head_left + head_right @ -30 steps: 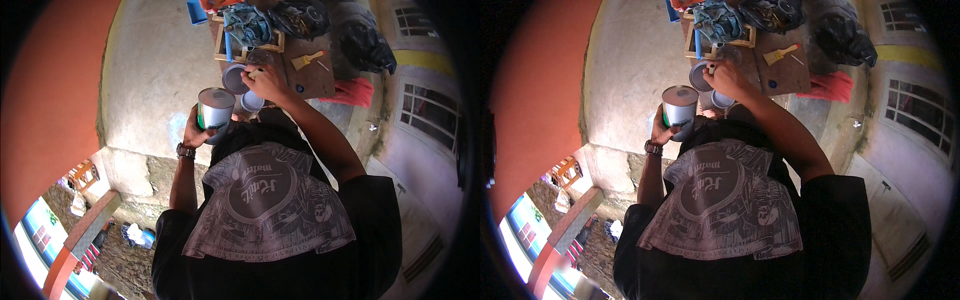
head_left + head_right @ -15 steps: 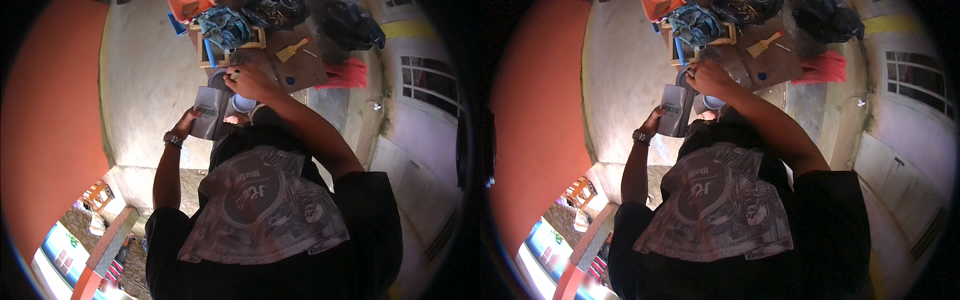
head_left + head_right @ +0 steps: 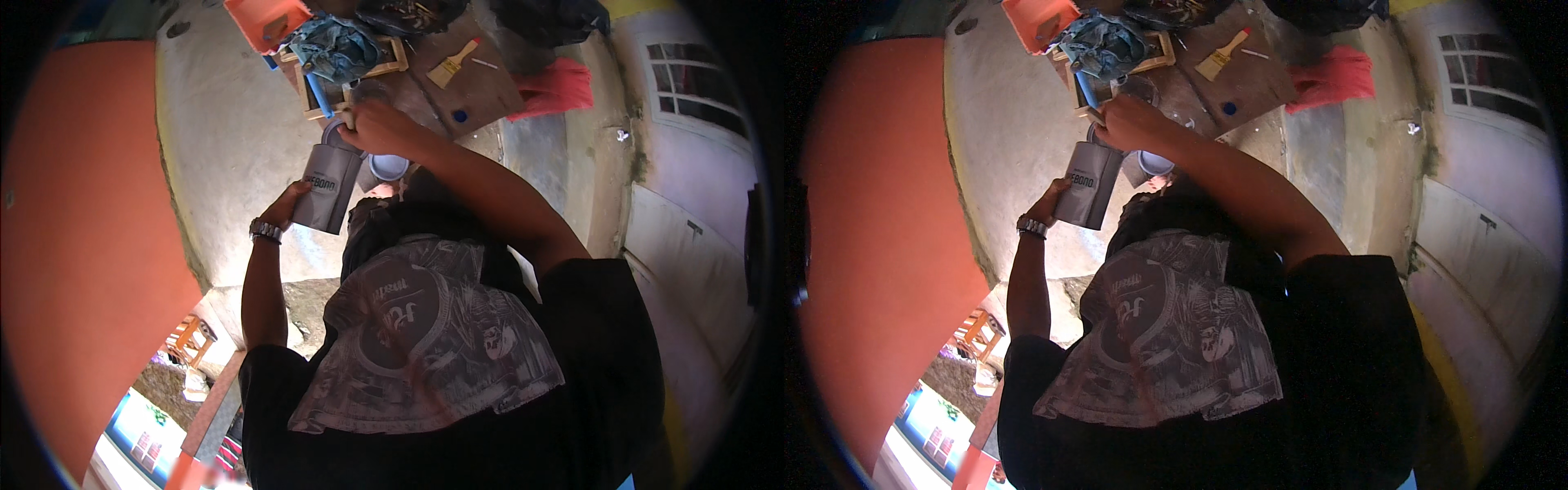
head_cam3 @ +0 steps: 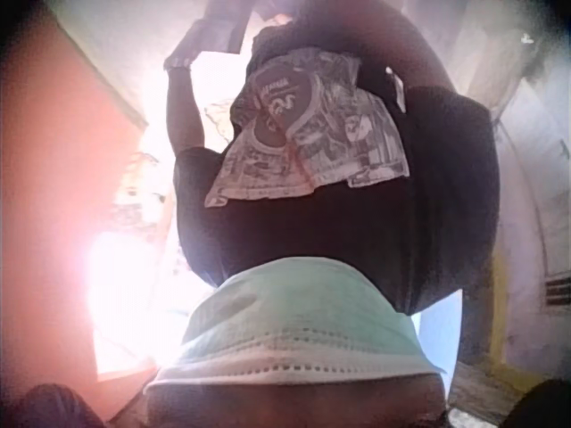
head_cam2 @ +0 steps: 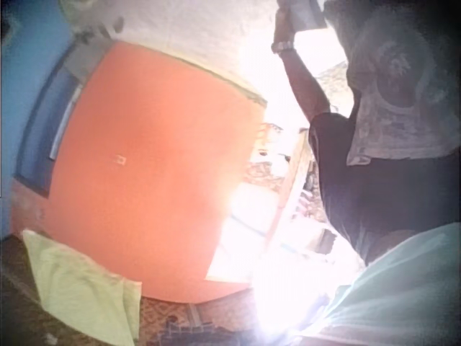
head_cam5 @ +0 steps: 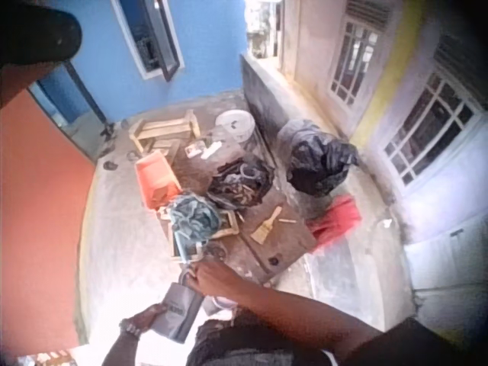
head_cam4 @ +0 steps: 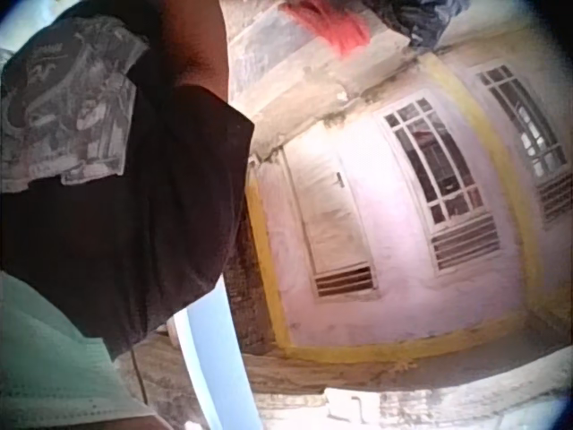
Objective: The person opens a paint can, pours some paint into a smaller container, and stirs it with a brush. They then add a green liquid from a can into the paint and continue mixing.
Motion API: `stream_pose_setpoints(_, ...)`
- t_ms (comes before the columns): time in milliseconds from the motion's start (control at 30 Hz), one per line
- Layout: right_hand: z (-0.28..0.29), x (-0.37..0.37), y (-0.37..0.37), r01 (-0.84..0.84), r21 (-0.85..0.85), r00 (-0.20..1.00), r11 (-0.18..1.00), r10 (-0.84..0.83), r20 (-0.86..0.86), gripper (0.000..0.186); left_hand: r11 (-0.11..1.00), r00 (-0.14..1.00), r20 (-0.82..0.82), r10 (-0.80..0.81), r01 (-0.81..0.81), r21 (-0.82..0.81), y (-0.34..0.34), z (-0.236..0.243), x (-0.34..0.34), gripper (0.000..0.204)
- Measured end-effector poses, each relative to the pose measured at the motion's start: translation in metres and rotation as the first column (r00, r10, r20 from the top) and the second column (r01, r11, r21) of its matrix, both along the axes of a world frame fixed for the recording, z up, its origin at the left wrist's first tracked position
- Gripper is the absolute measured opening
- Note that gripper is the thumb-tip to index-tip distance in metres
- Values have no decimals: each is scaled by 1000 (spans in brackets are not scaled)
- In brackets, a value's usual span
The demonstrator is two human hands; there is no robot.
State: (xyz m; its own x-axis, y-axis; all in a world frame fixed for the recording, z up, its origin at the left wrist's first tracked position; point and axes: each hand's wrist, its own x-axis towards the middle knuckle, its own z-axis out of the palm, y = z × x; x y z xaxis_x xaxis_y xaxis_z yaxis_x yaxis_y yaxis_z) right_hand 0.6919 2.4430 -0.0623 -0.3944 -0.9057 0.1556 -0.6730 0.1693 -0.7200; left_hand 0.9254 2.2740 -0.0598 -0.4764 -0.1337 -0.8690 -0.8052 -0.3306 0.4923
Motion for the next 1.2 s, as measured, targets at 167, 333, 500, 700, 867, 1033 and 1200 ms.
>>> stream_pose_setpoints(167,-6,2,-18,-85,-47,996,995,84,-28,27,998,999,8,44,-45,48,-16,-22,13,61)
stream_pose_setpoints(333,0,-2,-18,-26,-17,1000,1000,25,-14,26,999,999,36,33,-33,-1,-16,-19,14,58)
stream_pose_setpoints(500,-21,-5,-25,-58,-129,998,990,54,-40,28,998,998,46,50,-51,22,-23,-27,16,58)
stream_pose_setpoints(700,-16,-4,-25,-65,-106,997,992,61,-38,24,998,997,46,66,-67,20,-18,-20,15,60)
stream_pose_setpoints(867,-17,-5,-27,-65,-146,997,987,60,-39,29,998,996,67,67,-68,13,-20,-19,21,62)
stream_pose_setpoints(1033,-17,-4,-24,-70,-115,998,991,70,-2,29,998,994,86,67,-68,15,-19,-15,22,62)
stream_pose_setpoints(1200,-23,-5,-23,-105,-107,993,989,99,-68,29,992,993,73,89,-95,80,-19,-9,21,68)
